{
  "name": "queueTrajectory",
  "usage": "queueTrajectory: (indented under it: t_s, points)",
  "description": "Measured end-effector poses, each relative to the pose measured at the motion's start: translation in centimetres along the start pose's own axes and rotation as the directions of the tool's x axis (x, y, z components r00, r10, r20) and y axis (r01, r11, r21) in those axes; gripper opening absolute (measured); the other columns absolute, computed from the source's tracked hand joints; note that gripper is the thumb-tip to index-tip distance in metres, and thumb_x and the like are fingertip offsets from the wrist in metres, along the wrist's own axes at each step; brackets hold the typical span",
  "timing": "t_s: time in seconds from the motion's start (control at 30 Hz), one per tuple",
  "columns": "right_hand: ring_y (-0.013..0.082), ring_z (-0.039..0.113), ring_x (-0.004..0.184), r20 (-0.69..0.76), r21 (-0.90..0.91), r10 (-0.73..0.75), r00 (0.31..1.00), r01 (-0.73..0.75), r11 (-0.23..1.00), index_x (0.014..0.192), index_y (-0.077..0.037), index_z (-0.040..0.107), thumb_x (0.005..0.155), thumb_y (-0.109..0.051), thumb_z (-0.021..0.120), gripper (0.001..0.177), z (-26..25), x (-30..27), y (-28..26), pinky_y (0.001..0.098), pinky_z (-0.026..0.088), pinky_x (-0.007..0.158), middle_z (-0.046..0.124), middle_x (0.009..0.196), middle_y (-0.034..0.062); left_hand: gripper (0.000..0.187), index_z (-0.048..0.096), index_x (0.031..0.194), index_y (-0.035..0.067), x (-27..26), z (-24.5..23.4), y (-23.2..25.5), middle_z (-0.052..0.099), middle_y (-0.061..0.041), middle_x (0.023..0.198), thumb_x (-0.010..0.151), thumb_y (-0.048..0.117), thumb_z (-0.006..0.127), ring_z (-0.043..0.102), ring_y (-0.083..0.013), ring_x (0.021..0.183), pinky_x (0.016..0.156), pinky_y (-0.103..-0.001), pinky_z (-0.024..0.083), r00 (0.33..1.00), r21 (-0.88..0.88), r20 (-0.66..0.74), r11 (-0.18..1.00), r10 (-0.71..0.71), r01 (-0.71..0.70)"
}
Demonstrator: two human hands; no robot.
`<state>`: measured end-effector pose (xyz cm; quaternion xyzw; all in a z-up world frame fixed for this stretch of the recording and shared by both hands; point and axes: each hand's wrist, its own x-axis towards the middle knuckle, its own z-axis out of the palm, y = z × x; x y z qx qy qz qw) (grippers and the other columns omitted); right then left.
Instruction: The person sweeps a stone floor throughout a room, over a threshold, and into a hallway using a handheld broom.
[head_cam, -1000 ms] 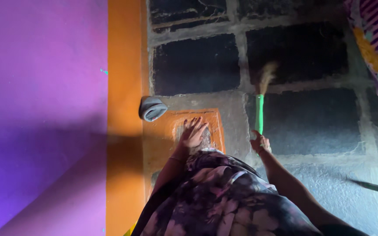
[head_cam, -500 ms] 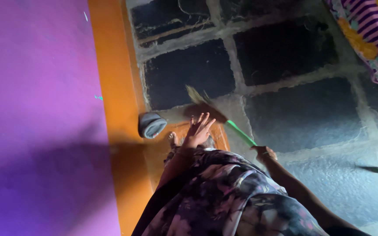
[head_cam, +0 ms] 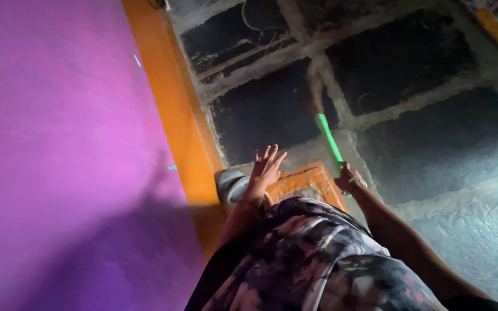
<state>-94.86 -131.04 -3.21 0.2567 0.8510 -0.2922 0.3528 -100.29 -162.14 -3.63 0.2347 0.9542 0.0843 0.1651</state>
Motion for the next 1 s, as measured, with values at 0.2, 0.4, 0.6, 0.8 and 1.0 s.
queueTrajectory:
  t_s: [0.2, 0.4, 0.6, 0.8, 1.0]
  points:
    - [0.0376, 0.071, 0.103, 0.105, -0.557, -0.408, 0.907, 0.394, 0.731, 0.160, -0.040, 0.028, 0.090, -0.009, 0.059, 0.084, 6.9, 2.6, -8.4, 0.0502, 0.059, 0.085, 0.070, 0.116, 0.0194, 0.084, 0.035, 0.157, 0.027, -0.2, -1.9, -7.0, 0.024, -0.012, 0.167, 0.085, 0.028, 0.077, 0.021, -0.0329, 0.155, 0.120, -0.069, 0.020, 0.999, 0.042, 0.024, 0.999, 0.022, -0.023]
    - [0.0268, 0.069, 0.118, 0.216, -0.757, -0.415, 0.884, 0.420, 0.501, 0.126, -0.045, 0.070, 0.100, -0.028, 0.055, 0.034, 10.4, 4.4, -15.3, 0.0442, 0.057, 0.096, 0.071, 0.128, 0.0014, 0.082, 0.038, 0.154, 0.026, 0.1, -3.1, -11.7, 0.023, -0.014, 0.166, 0.083, 0.027, 0.077, 0.022, -0.0353, 0.152, 0.117, -0.070, 0.018, 0.992, 0.013, -0.069, 0.995, 0.104, -0.103]
    - [0.0225, 0.065, 0.126, 0.069, -0.633, -0.160, 0.985, 0.167, 0.756, 0.127, -0.052, 0.066, 0.095, -0.023, 0.059, 0.044, 6.4, 4.7, -13.6, 0.0423, 0.057, 0.101, 0.066, 0.139, -0.0050, 0.076, 0.043, 0.152, 0.023, 1.1, -4.1, -14.2, 0.027, -0.012, 0.165, 0.083, 0.025, 0.076, 0.023, -0.0331, 0.154, 0.119, -0.069, 0.018, 0.994, 0.007, -0.056, 0.995, 0.099, -0.099]
    - [0.0279, 0.067, 0.119, -0.118, -0.263, 0.107, 0.987, -0.135, 0.955, 0.131, -0.047, 0.067, 0.086, -0.013, 0.065, 0.057, 1.5, 6.2, -11.1, 0.0442, 0.057, 0.097, 0.069, 0.133, 0.0055, 0.071, 0.048, 0.148, 0.021, 4.1, -5.8, -14.2, 0.031, -0.014, 0.163, 0.083, 0.023, 0.075, 0.028, -0.0330, 0.152, 0.118, -0.069, 0.018, 0.978, -0.042, -0.082, 0.979, 0.194, -0.198]
    - [0.0270, 0.074, 0.096, -0.317, 0.081, 0.187, 0.930, -0.170, 0.982, 0.126, -0.037, 0.072, 0.083, -0.026, 0.079, 0.046, -1.6, 12.2, -14.7, 0.0417, 0.061, 0.081, 0.077, 0.110, 0.0093, 0.070, 0.050, 0.148, 0.020, 10.5, -8.4, -16.4, 0.035, -0.014, 0.162, 0.083, 0.020, 0.074, 0.031, -0.0333, 0.150, 0.118, -0.067, 0.020, 0.967, 0.010, -0.112, 0.974, 0.228, -0.228]
